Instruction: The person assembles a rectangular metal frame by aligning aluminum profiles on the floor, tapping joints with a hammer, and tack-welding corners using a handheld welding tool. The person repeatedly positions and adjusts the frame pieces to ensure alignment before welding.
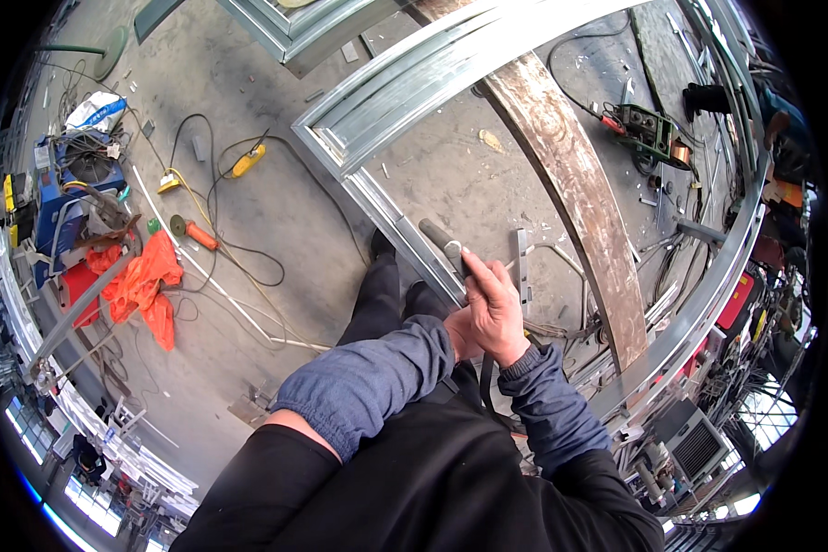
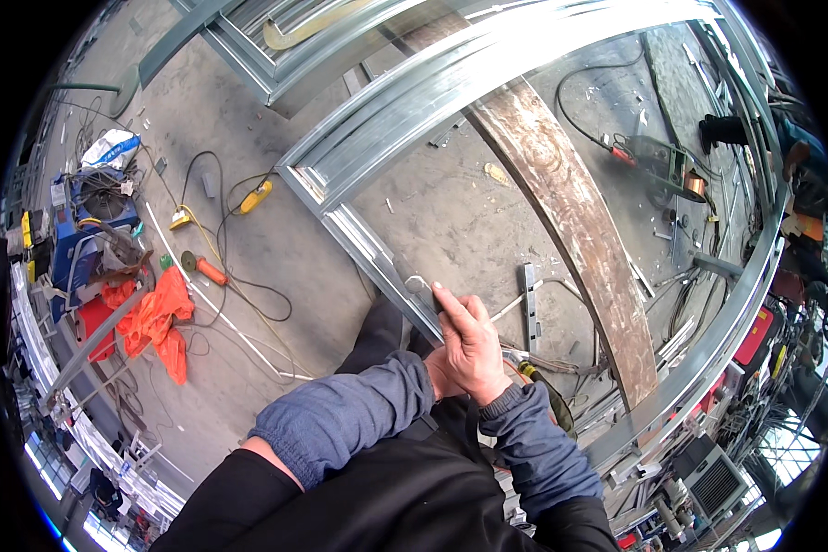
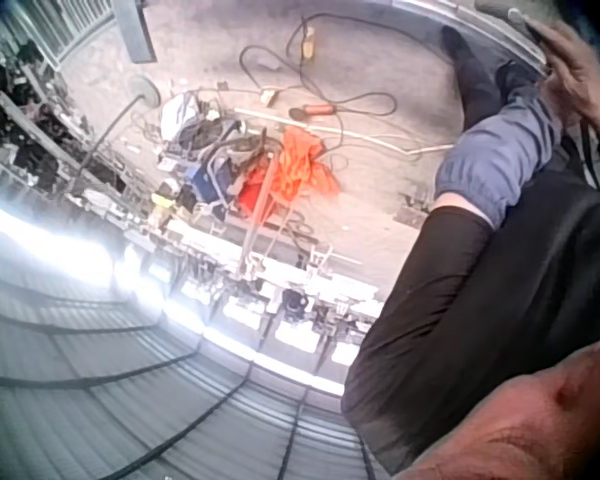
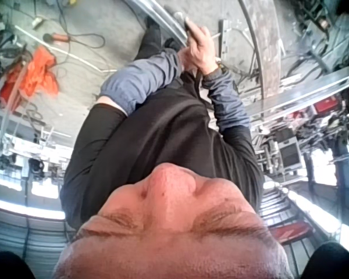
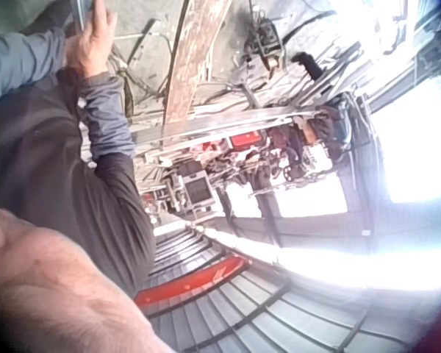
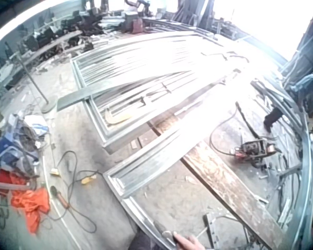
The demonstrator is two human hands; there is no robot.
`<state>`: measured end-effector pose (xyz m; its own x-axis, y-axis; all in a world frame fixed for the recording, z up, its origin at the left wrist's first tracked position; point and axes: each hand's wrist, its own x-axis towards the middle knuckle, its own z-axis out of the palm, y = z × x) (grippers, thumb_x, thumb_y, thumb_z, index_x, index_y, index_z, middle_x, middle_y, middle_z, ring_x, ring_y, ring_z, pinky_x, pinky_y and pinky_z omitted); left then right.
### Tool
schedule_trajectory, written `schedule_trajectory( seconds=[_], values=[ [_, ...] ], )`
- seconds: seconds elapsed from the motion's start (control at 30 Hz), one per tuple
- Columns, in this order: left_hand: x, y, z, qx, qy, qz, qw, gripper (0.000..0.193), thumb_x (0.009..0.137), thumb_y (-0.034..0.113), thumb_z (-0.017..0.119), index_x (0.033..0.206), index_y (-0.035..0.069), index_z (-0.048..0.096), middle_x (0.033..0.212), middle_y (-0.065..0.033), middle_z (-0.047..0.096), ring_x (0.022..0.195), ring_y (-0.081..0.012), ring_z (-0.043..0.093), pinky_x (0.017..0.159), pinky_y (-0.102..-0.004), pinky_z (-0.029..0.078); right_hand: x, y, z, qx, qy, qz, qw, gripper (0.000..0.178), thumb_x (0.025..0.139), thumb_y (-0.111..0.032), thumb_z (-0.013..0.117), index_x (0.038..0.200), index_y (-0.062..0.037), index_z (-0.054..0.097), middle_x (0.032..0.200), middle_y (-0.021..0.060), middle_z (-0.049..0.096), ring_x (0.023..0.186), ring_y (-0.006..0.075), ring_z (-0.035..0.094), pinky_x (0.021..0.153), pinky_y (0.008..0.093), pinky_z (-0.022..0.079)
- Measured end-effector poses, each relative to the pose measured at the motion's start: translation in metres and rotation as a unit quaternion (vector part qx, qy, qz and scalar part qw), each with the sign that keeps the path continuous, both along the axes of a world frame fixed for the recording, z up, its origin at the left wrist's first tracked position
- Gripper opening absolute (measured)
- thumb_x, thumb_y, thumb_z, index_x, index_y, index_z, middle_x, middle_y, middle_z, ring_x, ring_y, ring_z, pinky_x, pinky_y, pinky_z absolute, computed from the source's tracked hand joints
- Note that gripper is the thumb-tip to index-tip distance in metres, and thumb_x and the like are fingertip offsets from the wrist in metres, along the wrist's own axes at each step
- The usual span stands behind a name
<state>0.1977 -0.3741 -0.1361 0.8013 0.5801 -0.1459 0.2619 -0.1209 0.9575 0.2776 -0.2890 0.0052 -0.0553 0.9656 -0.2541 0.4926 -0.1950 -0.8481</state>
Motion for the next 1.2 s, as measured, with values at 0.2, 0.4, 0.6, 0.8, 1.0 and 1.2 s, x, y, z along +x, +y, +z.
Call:
schedule_trajectory(
  seconds=[0.2,0.4,0.6,0.8,1.0,1.2],
  values=[
    [0.000,-0.001,0.000,-0.001,0.020,-0.011,1.000,0.044,0.102,0.019,0.059,0.144,0.006,0.058,0.142,-0.0190,0.060,0.138,-0.0317,0.054,0.117,-0.0422,0.043,-0.001,0.003,-0.014,-0.032,-0.026,0.037,0.998,0.045,0.103,-0.008,0.066,0.147,-0.0156,0.066,0.096,0.0149,0.060,0.087,0.0317,0.062,0.080,0.0391,0.052],
    [-0.002,0.004,0.008,0.048,0.039,-0.023,0.998,0.042,0.103,0.020,0.058,0.142,0.006,0.059,0.142,-0.0196,0.061,0.139,-0.0317,0.054,0.117,-0.0438,0.042,0.005,0.004,-0.014,-0.035,0.003,0.034,0.999,0.045,0.103,-0.008,0.067,0.147,-0.0157,0.067,0.094,0.0142,0.060,0.085,0.0317,0.061,0.080,0.0388,0.051],
    [-0.001,0.002,0.006,0.031,0.028,-0.015,0.999,0.045,0.104,0.022,0.059,0.146,0.007,0.056,0.145,-0.0190,0.056,0.142,-0.0337,0.049,0.122,-0.0463,0.035,0.006,0.005,-0.016,-0.024,-0.011,0.052,0.998,0.045,0.102,-0.008,0.067,0.146,-0.0169,0.067,0.094,0.0130,0.059,0.085,0.0315,0.060,0.079,0.0390,0.051],
    [-0.001,0.005,0.008,-0.007,0.056,-0.043,0.997,0.051,0.105,0.022,0.056,0.153,0.007,0.049,0.154,-0.0211,0.050,0.149,-0.0337,0.044,0.125,-0.0438,0.033,0.006,0.003,-0.014,-0.005,-0.013,0.055,0.998,0.045,0.102,-0.008,0.068,0.146,-0.0183,0.068,0.095,0.0130,0.058,0.084,0.0320,0.061,0.077,0.0398,0.052],
    [0.000,-0.012,-0.016,0.052,-0.016,0.023,0.998,0.045,0.103,0.022,0.061,0.145,0.006,0.055,0.142,-0.0183,0.057,0.139,-0.0338,0.049,0.121,-0.0467,0.036,0.006,0.001,-0.015,-0.021,-0.010,0.067,0.997,0.045,0.102,-0.008,0.067,0.146,-0.0180,0.068,0.095,0.0136,0.058,0.086,0.0336,0.062,0.079,0.0404,0.052],
    [0.000,-0.021,-0.031,0.066,0.012,-0.004,0.998,0.046,0.104,0.026,0.060,0.145,0.006,0.055,0.143,-0.0177,0.057,0.140,-0.0328,0.048,0.122,-0.0463,0.034,0.005,0.001,-0.013,-0.030,-0.026,0.066,0.997,0.046,0.101,-0.007,0.068,0.146,-0.0183,0.068,0.096,0.0144,0.059,0.088,0.0339,0.063,0.078,0.0413,0.053]
  ],
)
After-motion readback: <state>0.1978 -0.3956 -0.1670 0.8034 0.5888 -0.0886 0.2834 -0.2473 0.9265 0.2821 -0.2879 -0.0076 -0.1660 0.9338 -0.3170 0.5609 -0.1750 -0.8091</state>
